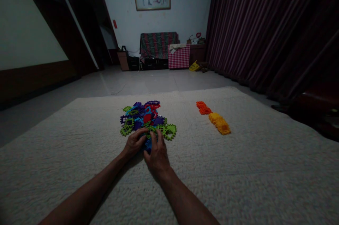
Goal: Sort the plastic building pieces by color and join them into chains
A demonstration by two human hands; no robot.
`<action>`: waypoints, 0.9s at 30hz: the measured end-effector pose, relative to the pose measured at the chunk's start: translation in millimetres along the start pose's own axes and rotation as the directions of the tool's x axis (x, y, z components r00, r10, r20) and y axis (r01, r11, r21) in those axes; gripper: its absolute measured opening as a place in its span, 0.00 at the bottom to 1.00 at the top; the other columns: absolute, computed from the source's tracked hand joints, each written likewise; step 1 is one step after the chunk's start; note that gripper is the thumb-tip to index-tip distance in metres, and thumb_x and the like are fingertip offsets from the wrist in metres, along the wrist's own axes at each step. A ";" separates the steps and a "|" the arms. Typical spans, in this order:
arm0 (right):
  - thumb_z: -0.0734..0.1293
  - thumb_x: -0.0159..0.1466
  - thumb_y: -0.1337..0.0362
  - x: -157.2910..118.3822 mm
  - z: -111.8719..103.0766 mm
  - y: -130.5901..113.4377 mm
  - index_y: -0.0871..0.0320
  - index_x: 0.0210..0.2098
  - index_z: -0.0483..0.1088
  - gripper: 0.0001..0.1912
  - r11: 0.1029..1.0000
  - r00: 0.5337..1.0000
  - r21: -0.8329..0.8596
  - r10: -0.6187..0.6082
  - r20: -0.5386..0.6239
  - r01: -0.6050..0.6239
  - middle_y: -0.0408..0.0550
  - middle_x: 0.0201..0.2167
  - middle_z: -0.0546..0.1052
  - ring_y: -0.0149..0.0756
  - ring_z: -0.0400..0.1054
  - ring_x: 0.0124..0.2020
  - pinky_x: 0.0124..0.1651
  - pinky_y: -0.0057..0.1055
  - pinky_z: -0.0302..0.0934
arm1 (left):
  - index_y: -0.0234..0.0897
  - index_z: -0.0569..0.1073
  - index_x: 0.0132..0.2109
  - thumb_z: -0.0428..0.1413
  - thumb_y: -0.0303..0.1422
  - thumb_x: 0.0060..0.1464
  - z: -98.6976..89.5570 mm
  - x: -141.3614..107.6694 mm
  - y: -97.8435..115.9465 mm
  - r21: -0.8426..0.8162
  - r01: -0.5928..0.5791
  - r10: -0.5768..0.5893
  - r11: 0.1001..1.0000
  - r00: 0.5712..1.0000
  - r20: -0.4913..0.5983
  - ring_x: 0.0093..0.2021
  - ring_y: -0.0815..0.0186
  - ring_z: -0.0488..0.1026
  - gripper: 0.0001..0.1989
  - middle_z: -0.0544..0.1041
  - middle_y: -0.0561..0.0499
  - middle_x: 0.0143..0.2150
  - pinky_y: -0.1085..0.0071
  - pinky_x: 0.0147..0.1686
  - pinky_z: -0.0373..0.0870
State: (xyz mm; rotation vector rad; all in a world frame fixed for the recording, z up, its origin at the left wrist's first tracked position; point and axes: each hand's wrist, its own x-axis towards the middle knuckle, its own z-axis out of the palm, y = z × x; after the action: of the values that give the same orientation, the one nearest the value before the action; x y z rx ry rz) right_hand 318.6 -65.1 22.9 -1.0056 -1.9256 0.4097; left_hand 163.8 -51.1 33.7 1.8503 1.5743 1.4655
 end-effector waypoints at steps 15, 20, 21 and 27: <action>0.64 0.52 0.76 0.4 6.4 -2.1 0.53 0.66 0.55 0.43 0.996 0.997 0.070 0.053 0.060 -0.058 0.57 0.68 0.54 0.50 0.52 0.68 0.66 0.49 0.56 | 0.37 0.80 0.42 0.53 0.34 0.52 6.0 0.1 -0.7 -0.182 0.112 -0.124 0.977 0.991 -0.057 0.50 0.59 0.76 0.13 0.81 0.43 0.46 0.61 0.55 0.71; 0.64 0.53 0.76 6.7 18.9 -5.1 0.52 0.66 0.55 0.42 0.994 0.998 0.099 0.050 0.029 -0.052 0.56 0.67 0.56 0.49 0.56 0.67 0.66 0.48 0.57 | 0.38 0.80 0.40 0.54 0.34 0.51 6.8 0.5 -6.2 -0.251 0.201 -0.231 0.947 0.968 -0.097 0.48 0.59 0.77 0.13 0.81 0.44 0.44 0.60 0.54 0.71; 0.64 0.54 0.76 7.5 21.0 -5.3 0.52 0.66 0.55 0.42 0.993 0.999 0.103 0.048 0.016 -0.050 0.56 0.66 0.57 0.48 0.57 0.67 0.65 0.47 0.58 | 0.38 0.80 0.39 0.54 0.34 0.51 6.9 0.6 -6.5 -0.264 0.213 -0.247 0.941 0.963 -0.105 0.48 0.59 0.77 0.13 0.81 0.45 0.44 0.61 0.54 0.71; 0.64 0.55 0.75 10.6 32.3 -4.4 0.52 0.66 0.55 0.40 0.992 0.999 0.126 0.010 -0.042 -0.005 0.56 0.64 0.60 0.48 0.58 0.66 0.64 0.47 0.59 | 0.37 0.81 0.38 0.54 0.35 0.49 7.2 -0.6 -1.5 -0.333 0.272 -0.347 0.903 0.918 -0.191 0.47 0.58 0.76 0.13 0.81 0.44 0.43 0.60 0.54 0.71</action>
State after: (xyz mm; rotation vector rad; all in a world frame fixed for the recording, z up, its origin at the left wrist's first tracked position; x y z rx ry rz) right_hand 286.7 -56.1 14.1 -0.9321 -1.8348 0.5038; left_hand 168.9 -48.5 29.1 1.2190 1.5592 1.7152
